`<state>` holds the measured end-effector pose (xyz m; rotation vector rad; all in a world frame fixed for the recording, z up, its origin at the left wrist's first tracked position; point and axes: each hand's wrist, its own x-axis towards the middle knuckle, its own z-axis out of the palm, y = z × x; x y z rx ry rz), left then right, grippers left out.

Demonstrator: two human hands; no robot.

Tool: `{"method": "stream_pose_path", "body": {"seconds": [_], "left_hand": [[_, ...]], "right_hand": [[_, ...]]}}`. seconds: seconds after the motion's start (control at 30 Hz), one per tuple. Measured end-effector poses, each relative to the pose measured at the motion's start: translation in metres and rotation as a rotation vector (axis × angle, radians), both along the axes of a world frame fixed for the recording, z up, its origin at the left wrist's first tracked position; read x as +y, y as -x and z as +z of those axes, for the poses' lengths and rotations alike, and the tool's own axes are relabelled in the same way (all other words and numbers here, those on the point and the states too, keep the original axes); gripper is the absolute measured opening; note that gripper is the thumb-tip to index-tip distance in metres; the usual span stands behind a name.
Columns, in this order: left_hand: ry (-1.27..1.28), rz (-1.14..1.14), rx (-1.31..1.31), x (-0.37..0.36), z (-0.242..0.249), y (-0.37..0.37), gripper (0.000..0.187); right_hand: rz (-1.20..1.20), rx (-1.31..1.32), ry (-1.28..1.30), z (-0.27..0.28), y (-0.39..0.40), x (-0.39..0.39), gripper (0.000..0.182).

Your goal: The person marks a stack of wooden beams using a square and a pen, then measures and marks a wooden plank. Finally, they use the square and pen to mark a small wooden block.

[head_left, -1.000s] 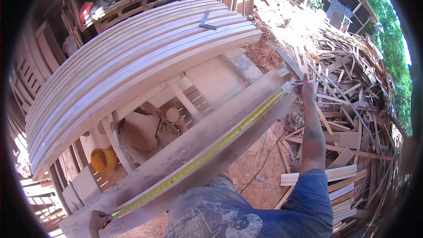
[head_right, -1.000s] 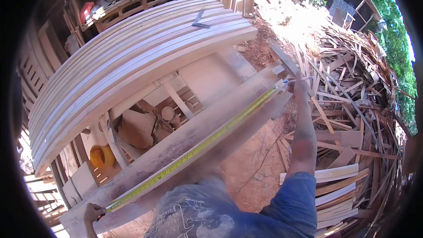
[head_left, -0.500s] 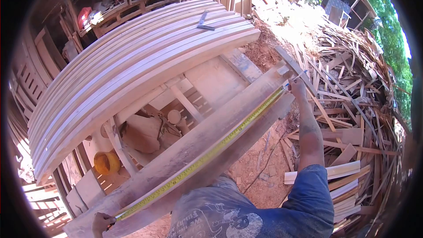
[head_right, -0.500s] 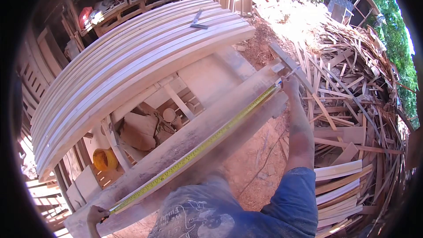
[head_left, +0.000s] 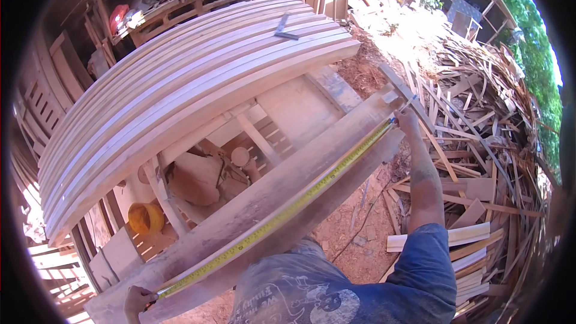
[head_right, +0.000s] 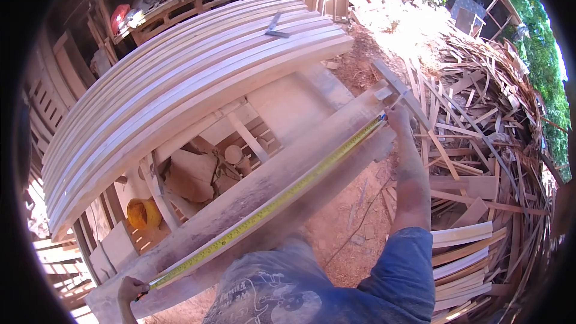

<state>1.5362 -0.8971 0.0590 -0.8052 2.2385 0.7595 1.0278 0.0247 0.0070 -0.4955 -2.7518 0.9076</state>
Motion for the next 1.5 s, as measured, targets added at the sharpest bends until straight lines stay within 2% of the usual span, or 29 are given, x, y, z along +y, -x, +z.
{"method": "stream_pose_path", "body": {"seconds": [0.13,0.23,0.33,0.43,0.53,0.63,0.73,0.8,0.93,0.97,1.0,1.03,1.07,1.13,1.17,1.23,1.3,1.37,1.5], "left_hand": [[-0.004,-0.01,0.001,0.002,0.002,0.001,0.028],[0.012,-0.001,0.007,0.004,0.003,0.001,0.028],[-0.002,-0.014,0.013,-0.002,-0.003,-0.003,0.031],[0.036,0.002,0.001,0.001,-0.003,-0.004,0.028],[0.02,0.001,0.018,0.002,-0.003,-0.004,0.028],[0.015,0.0,0.012,0.003,-0.001,-0.003,0.027],[0.034,-0.014,-0.004,0.005,0.001,0.001,0.027],[0.041,-0.019,0.015,0.001,-0.003,-0.001,0.026],[0.027,0.031,-0.002,0.013,0.009,0.008,0.024],[0.012,0.024,0.045,0.003,-0.006,-0.001,0.023],[-0.005,0.062,-0.03,0.011,0.007,0.007,0.023],[-0.011,0.003,-0.007,0.018,0.016,0.012,0.026],[0.03,0.082,-0.067,0.025,0.026,0.015,0.028],[0.054,-0.029,0.116,0.018,0.014,0.001,0.028],[0.076,-0.08,0.107,0.013,0.011,-0.001,0.028],[0.064,-0.015,0.012,0.015,0.013,0.002,0.03],[0.08,-0.036,-0.015,0.017,0.014,0.004,0.029],[0.076,-0.06,-0.019,0.016,0.014,0.004,0.028],[0.093,-0.115,-0.028,0.014,0.011,0.004,0.027]], "right_hand": [[-0.003,0.039,-0.011,-0.004,0.0,-0.001,0.021],[0.017,-0.007,-0.139,-0.004,0.006,0.003,0.022],[0.013,0.059,0.01,-0.009,0.007,0.001,0.024],[0.019,0.125,-0.206,-0.013,0.01,0.001,0.024],[0.077,0.229,-0.301,-0.005,0.004,-0.011,0.022],[-0.003,0.03,-0.103,0.004,0.004,-0.014,0.022],[0.002,0.055,-0.357,-0.017,0.018,0.012,0.023],[-0.044,0.138,-0.122,0.005,0.012,-0.009,0.023],[0.027,0.308,0.165,0.057,-0.001,-0.098,0.028],[0.124,0.294,0.298,0.065,-0.008,-0.129,0.023],[0.247,0.254,0.449,0.068,-0.02,-0.173,0.018],[0.297,0.212,0.568,0.073,-0.04,-0.229,0.009],[0.469,0.162,0.633,0.065,-0.061,-0.272,0.013],[0.758,-0.003,0.704,0.053,-0.112,-0.362,0.015],[0.899,-0.075,0.737,0.045,-0.133,-0.402,0.014],[1.101,-0.25,0.741,0.043,-0.189,-0.484,0.012],[1.29,-0.368,0.67,0.037,-0.237,-0.551,0.014],[1.37,-0.535,0.727,0.045,-0.286,-0.609,0.015],[1.593,-0.389,0.577,0.031,-0.341,-0.676,0.015]]}}
